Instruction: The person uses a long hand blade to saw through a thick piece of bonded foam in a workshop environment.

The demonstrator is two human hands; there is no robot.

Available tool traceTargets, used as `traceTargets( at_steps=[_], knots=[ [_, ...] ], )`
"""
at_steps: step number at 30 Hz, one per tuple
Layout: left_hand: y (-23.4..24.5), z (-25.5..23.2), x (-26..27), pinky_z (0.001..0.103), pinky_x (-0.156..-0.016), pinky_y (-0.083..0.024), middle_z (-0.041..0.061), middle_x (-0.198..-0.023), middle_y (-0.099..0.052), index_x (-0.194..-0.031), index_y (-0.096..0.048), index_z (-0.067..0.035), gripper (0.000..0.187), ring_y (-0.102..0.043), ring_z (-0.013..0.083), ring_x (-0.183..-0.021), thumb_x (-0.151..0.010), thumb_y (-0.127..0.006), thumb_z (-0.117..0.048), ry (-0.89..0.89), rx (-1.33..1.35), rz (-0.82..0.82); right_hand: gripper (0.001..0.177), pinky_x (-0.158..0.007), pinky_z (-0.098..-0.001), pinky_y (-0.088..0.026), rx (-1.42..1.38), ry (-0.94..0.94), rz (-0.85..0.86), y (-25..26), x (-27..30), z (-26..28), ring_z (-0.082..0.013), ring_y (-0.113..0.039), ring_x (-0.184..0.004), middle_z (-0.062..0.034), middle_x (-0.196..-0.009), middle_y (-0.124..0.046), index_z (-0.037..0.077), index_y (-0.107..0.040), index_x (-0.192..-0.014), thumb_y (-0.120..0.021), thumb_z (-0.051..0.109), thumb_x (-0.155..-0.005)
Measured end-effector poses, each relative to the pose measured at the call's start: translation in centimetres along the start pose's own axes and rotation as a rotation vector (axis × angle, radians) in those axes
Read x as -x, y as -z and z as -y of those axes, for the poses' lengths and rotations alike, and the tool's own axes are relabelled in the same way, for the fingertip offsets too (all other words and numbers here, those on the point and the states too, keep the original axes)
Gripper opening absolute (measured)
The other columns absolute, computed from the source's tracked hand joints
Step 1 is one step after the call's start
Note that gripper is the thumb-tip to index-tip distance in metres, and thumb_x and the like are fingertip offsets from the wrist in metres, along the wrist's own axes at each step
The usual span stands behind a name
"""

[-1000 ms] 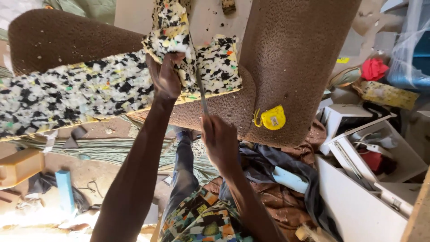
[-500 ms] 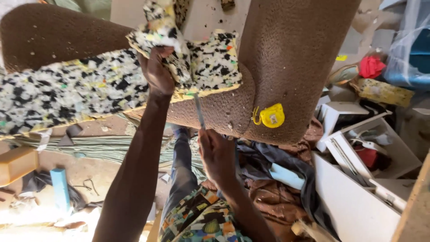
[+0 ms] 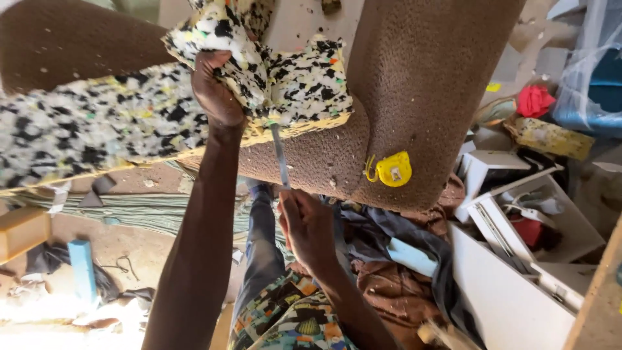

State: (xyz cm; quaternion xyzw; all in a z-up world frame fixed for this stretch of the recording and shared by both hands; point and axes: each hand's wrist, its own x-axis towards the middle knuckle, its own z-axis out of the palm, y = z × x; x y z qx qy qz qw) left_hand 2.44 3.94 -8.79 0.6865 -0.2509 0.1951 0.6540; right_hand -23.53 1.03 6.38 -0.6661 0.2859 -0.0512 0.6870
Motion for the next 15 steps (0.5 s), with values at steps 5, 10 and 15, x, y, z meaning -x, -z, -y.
traceTargets(
  at_steps=[5,10,15],
  knots=[
    [0.1,1.5,-0.4,0.038,-0.078,-0.051,0.008,-0.088,-0.06,-0.097,-0.059,-0.009,0.015,-0.06,0.0244,-0.086,-0.1,-0.045,-0.01,-0.038,-0.019,-0.019,0.043,-0.034,-0.0205,-0.041,0.205,0.142,-0.048,-1.2,-9.5,-1.1,-0.0059,-0.051,-0.037,0.0049,-0.051,-0.054,0.015,-0.061,-0.074,-0.043,0.035,-0.108],
    [1.4,3.4,-0.5,0.038,-0.08,-0.051,0.004,-0.087,-0.059,-0.094,-0.058,-0.012,0.009,-0.059,0.024,-0.084,-0.097,-0.05,-0.01,0.134,0.14,-0.06,0.056,-0.041,-0.0286,-0.03,0.363,0.11,-0.004,-1.5,-5.4,-0.2,-0.0086,-0.039,-0.039,0.0074,-0.049,-0.044,0.02,-0.051,-0.065,-0.031,0.05,-0.108],
    [1.2,1.6,-0.3,0.042,-0.088,-0.051,0.005,-0.094,-0.064,-0.094,-0.062,-0.014,0.022,-0.063,0.0262,-0.095,-0.1,-0.042,-0.018,0.163,0.06,-0.066,0.043,-0.03,-0.0252,-0.033,0.005,-0.167,-0.006,-1.8,-1.3,1.1,-0.0112,-0.046,-0.03,-0.0016,-0.047,-0.052,0.007,-0.06,-0.077,-0.048,0.034,-0.107]
  ],
)
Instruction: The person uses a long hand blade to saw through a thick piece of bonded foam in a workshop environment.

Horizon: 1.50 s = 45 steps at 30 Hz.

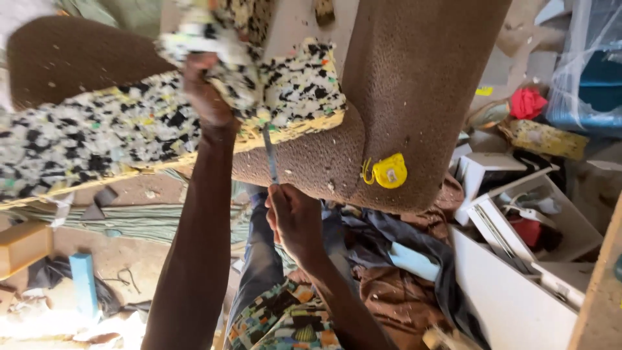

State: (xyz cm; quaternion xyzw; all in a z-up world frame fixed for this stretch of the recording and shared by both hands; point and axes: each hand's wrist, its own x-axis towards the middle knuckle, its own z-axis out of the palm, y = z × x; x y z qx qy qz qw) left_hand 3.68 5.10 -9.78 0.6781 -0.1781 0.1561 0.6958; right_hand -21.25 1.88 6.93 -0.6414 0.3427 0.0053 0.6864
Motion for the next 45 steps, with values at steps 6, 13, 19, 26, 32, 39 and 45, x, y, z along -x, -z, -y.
traceTargets(
  at_steps=[6,13,19,26,32,39,45],
  knots=[
    [-1.5,-11.5,-3.6,0.067,-0.127,-0.011,0.021,-0.162,-0.021,-0.156,-0.017,-0.002,0.148,-0.014,0.0417,-0.155,-0.062,-0.104,-0.076,-0.084,-0.737,0.952,0.039,-0.03,-0.0286,-0.035,-0.119,-0.052,-0.047,-0.2,-1.6,-1.7,-0.0116,-0.042,-0.033,-0.0032,-0.047,-0.047,0.0,-0.062,-0.08,-0.054,0.029,-0.106],
    [1.6,-10.7,-2.4,0.061,-0.114,-0.029,0.021,-0.134,-0.048,-0.151,-0.038,0.002,0.129,-0.046,0.0418,-0.129,-0.056,-0.094,-0.064,-0.183,-0.835,0.974,0.034,-0.036,-0.025,-0.041,-0.157,-0.08,-0.154,-0.9,-1.5,-4.7,-0.0126,-0.053,-0.033,-0.0057,-0.047,-0.053,-0.001,-0.071,-0.087,-0.057,0.024,-0.106],
    [1.5,-7.2,-3.1,0.045,-0.106,-0.041,0.007,-0.118,-0.059,-0.135,-0.06,-0.012,0.097,-0.056,0.0289,-0.118,-0.055,-0.097,-0.052,-0.081,-0.614,0.86,0.038,-0.04,-0.0269,-0.044,-0.093,-0.003,-0.177,-0.9,-0.1,-2.7,-0.0129,-0.054,-0.037,-0.0078,-0.047,-0.055,-0.002,-0.075,-0.096,-0.049,0.023,-0.109],
    [0.5,-2.9,-3.3,0.047,-0.105,-0.041,0.003,-0.109,-0.064,-0.113,-0.057,-0.019,0.078,-0.063,0.0277,-0.112,-0.056,-0.106,-0.038,0.11,-0.394,0.814,0.047,-0.048,-0.0291,-0.044,0.069,0.053,-0.256,-1.6,-7.0,-1.5,-0.0141,-0.054,-0.047,-0.0079,-0.053,-0.057,0.004,-0.075,-0.085,-0.05,0.036,-0.108],
    [0.7,-5.4,-4.1,0.034,-0.088,-0.051,0.012,-0.111,-0.064,-0.119,-0.056,-0.004,0.07,-0.061,0.0244,-0.099,-0.075,-0.097,-0.039,-0.084,-0.3,0.771,0.044,-0.036,-0.0255,-0.03,0.11,0.198,-0.177,-1.8,-5.3,-0.5,-0.0078,-0.043,-0.041,0.0014,-0.055,-0.052,0.013,-0.06,-0.074,-0.046,0.035,-0.109],
    [0.2,-6.7,-5.3,0.03,-0.082,-0.058,0.011,-0.108,-0.066,-0.117,-0.055,-0.005,0.061,-0.065,0.0226,-0.094,-0.074,-0.097,-0.02,-0.032,-0.357,0.747,0.044,-0.045,-0.0297,-0.021,-0.237,0.145,-0.06,-1.2,-3.7,-1.0,-0.0077,-0.028,-0.047,0.0024,-0.056,-0.037,0.013,-0.049,-0.067,-0.05,0.028,-0.109],
    [0.4,-7.7,-4.8,0.033,-0.077,-0.058,0.009,-0.101,-0.062,-0.113,-0.053,-0.004,0.051,-0.063,0.0222,-0.089,-0.079,-0.088,-0.022,-0.106,-0.307,0.69,0.04,-0.034,-0.0256,-0.028,-0.064,0.072,-0.108,-2.0,-11.7,-0.8,-0.0075,-0.04,-0.04,0.0014,-0.053,-0.053,0.011,-0.064,-0.074,-0.052,0.031,-0.107]
  ],
)
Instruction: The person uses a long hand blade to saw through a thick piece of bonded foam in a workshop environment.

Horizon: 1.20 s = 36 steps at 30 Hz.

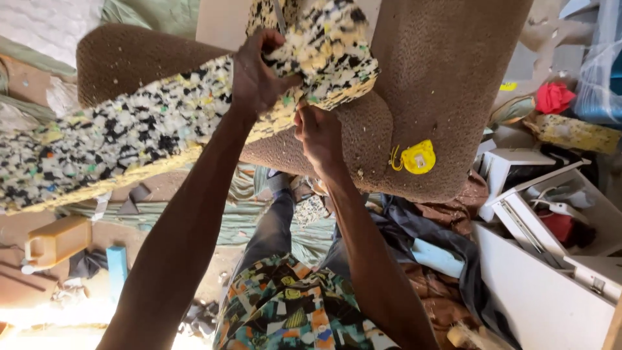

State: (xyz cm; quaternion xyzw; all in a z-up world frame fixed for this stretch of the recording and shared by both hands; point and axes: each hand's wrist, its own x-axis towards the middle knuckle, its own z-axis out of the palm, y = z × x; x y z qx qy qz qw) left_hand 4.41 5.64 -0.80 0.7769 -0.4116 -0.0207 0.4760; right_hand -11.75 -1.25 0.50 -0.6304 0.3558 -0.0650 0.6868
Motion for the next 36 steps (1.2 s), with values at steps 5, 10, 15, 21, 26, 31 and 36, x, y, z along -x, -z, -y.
traceTargets(
  at_steps=[5,10,15,21,26,31,36],
  knots=[
    [-0.6,0.3,0.1,0.03,-0.075,-0.057,0.009,-0.102,-0.063,-0.115,-0.055,-0.003,0.051,-0.062,0.0208,-0.085,-0.083,-0.089,-0.023,-0.08,0.064,-0.082,0.045,-0.039,-0.0262,-0.024,0.019,0.016,0.109,2.3,8.6,0.8,-0.0067,-0.033,-0.042,0.0051,-0.053,-0.041,0.014,-0.055,-0.072,-0.045,0.039,-0.109],
    [-0.6,-0.8,-1.3,0.037,-0.083,-0.051,0.012,-0.106,-0.06,-0.116,-0.051,-0.003,0.058,-0.059,0.0251,-0.096,-0.076,-0.089,-0.021,-0.019,0.034,-0.022,0.045,-0.046,-0.0295,-0.018,-0.201,0.011,0.164,2.5,8.2,0.0,-0.0067,-0.023,-0.046,0.0034,-0.054,-0.028,0.009,-0.052,-0.074,-0.05,0.04,-0.107],
    [-3.0,-0.3,-1.9,0.056,-0.111,-0.032,0.021,-0.14,-0.047,-0.148,-0.037,-0.003,0.124,-0.039,0.0424,-0.129,-0.067,-0.087,-0.081,0.279,-0.643,0.451,0.046,-0.041,-0.0277,-0.02,-0.104,-0.05,0.063,2.3,7.9,-1.4,-0.0075,-0.029,-0.044,0.0029,-0.052,-0.037,0.009,-0.058,-0.075,-0.05,0.042,-0.107],
    [-3.2,-0.3,0.4,0.052,-0.102,-0.043,0.016,-0.129,-0.052,-0.13,-0.053,0.0,0.081,-0.046,0.0338,-0.119,-0.079,-0.09,-0.052,0.038,-0.491,0.071,0.048,-0.038,-0.0259,-0.032,0.002,-0.052,0.011,2.4,7.7,-1.8,-0.0091,-0.044,-0.042,-0.0006,-0.051,-0.049,0.006,-0.066,-0.079,-0.051,0.043,-0.106],
    [-2.6,0.2,0.8,0.055,-0.098,-0.046,0.015,-0.116,-0.053,-0.126,-0.048,-0.007,0.073,-0.046,0.031,-0.113,-0.091,-0.062,-0.069,0.053,-0.265,0.095,0.048,-0.037,-0.0234,-0.032,0.121,0.06,0.013,2.4,4.7,-0.8,-0.0077,-0.045,-0.042,0.0017,-0.053,-0.05,0.009,-0.064,-0.078,-0.045,0.042,-0.108],
    [-1.9,1.4,0.9,0.047,-0.09,-0.054,0.014,-0.111,-0.048,-0.129,-0.046,-0.006,0.071,-0.051,0.0265,-0.105,-0.094,-0.056,-0.067,-0.005,-0.076,0.036,0.039,-0.036,-0.0202,-0.046,0.191,0.151,0.084,1.7,-1.7,-1.5,-0.0078,-0.054,-0.041,-0.003,-0.057,-0.062,0.006,-0.069,-0.079,-0.05,0.021,-0.109],
    [-2.7,2.1,0.9,0.039,-0.122,-0.036,0.005,-0.125,-0.049,-0.138,-0.038,-0.009,0.063,-0.053,0.021,-0.118,-0.096,-0.073,-0.04,-0.097,0.252,-0.092,0.043,-0.031,-0.0215,-0.037,0.284,0.162,0.111,4.9,9.2,-2.3,-0.0065,-0.044,-0.038,0.0038,-0.054,-0.052,0.014,-0.058,-0.075,-0.043,0.033,-0.111]
  ],
)
